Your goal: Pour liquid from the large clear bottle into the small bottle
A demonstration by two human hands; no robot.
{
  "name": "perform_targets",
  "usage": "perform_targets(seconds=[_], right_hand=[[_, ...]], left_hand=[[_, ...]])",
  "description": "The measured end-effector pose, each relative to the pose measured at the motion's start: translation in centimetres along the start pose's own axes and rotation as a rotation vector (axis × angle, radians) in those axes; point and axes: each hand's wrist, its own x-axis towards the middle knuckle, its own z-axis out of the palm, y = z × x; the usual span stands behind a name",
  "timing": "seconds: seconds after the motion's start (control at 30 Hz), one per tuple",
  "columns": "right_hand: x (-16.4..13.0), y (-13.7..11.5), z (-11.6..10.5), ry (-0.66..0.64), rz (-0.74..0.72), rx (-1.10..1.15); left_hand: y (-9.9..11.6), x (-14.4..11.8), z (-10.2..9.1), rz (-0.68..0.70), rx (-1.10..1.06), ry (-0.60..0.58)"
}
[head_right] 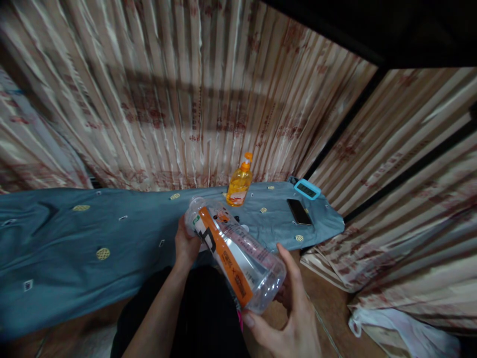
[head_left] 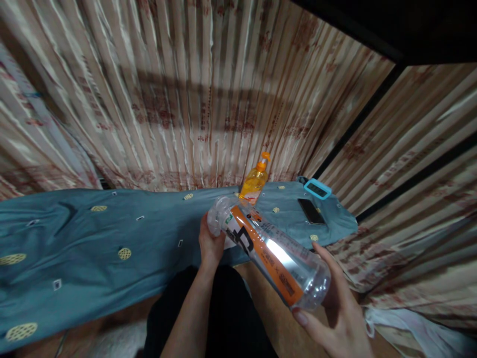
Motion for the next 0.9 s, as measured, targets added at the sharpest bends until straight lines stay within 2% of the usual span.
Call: perform_targets(seconds=[0.4, 0.6, 0.9], right_hand=[[0.4, 0.6, -0.7, -0.012, -0.088, -0.122], [0.7, 1.4, -1.2, -0.083, -0.133, -0.105], [0.2, 0.3, -0.4, -0.025, -0.068, -0.06]], left_hand=[[-0.3, 0.1, 0.1, -0.007, -0.031, -0.005], [0.0, 0.1, 0.1, 0.013, -0.075, -0.012], [0.0, 0.0, 0.0, -0.027, -0.071, -0.013]])
